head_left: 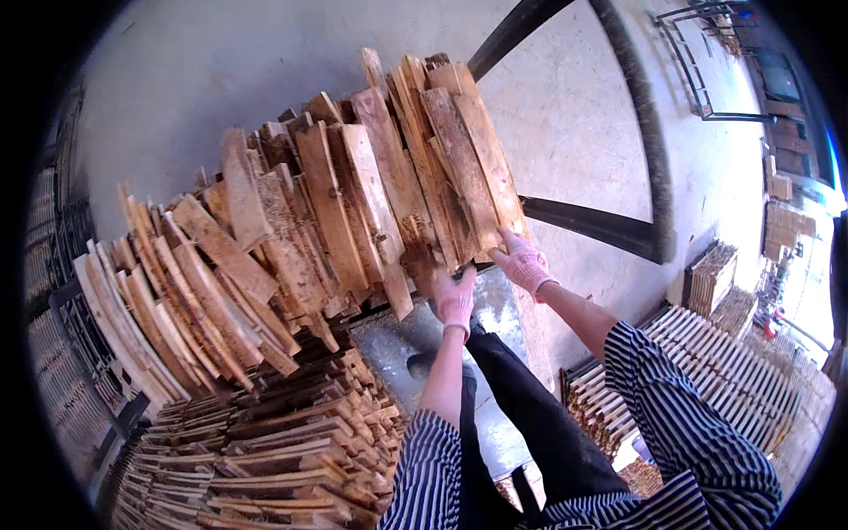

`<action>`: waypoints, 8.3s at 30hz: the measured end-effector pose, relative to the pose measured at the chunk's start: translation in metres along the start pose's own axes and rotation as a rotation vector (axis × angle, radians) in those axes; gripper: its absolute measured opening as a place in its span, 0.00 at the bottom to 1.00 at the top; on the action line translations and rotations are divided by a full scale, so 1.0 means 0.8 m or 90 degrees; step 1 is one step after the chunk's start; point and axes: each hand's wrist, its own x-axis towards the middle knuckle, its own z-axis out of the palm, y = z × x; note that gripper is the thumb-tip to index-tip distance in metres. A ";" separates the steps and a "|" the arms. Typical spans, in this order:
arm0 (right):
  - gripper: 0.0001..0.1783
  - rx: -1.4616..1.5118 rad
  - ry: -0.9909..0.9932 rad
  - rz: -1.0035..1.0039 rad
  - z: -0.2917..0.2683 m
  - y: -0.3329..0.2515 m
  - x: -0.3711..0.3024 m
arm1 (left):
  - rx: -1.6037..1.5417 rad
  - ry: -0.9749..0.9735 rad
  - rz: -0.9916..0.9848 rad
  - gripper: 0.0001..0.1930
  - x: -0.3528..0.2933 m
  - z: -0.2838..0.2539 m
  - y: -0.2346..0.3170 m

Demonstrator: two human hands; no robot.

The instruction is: The person repeatedly picks up wooden planks from a pile and stacks them onto a metal rack. The person handles the planks one by one or in small groups, placing them vertically into the rack slots. The task involves continuous lifting and arranging of the wood pieces.

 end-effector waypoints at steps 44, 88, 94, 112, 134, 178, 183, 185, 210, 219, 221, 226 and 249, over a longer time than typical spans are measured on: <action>0.56 0.333 -0.108 -0.001 -0.017 -0.092 -0.024 | -0.579 -0.271 -0.127 0.31 -0.079 -0.125 0.117; 0.31 -0.295 -0.227 -1.062 0.330 -0.383 -1.037 | -1.172 0.808 0.117 0.30 -1.038 -0.517 -0.433; 0.31 -0.456 -0.321 -1.023 0.376 -0.391 -1.089 | -1.240 0.740 0.112 0.31 -1.054 -0.526 -0.482; 0.34 -0.489 -0.298 -0.984 0.331 -0.402 -1.138 | -1.238 0.548 0.371 0.42 -1.018 -0.569 -0.504; 0.29 -0.276 -0.376 -0.866 0.338 -0.415 -1.046 | 0.249 0.593 -0.194 0.58 -0.940 -0.653 -0.490; 0.40 0.065 -0.210 -0.058 -0.091 -0.149 -0.260 | -0.415 0.071 -0.122 0.33 -0.318 -0.298 -0.052; 0.48 0.003 -0.279 -0.086 -0.022 -0.159 -0.148 | -0.589 -0.020 -0.334 0.26 -0.136 -0.286 -0.086; 0.52 0.010 -0.218 -0.102 0.025 -0.175 -0.088 | -0.582 -0.088 -0.347 0.27 -0.060 -0.279 -0.095; 0.56 0.117 -0.111 -0.124 -0.039 -0.154 0.140 | -0.975 -0.452 -0.345 0.30 0.040 -0.038 0.078; 0.50 0.266 -0.329 0.035 -0.024 -0.142 0.155 | -0.919 -0.332 -0.022 0.37 0.151 -0.050 0.017; 0.43 0.322 -0.404 0.004 -0.011 -0.142 0.134 | -1.007 -0.353 0.004 0.40 0.139 -0.075 0.015; 0.36 0.295 -0.498 -0.122 0.032 -0.122 0.042 | -0.775 -0.269 -0.182 0.46 0.055 -0.193 0.000; 0.36 0.689 -0.639 -0.022 -0.160 -0.203 -0.263 | -0.582 0.156 0.122 0.51 -0.414 -0.299 0.175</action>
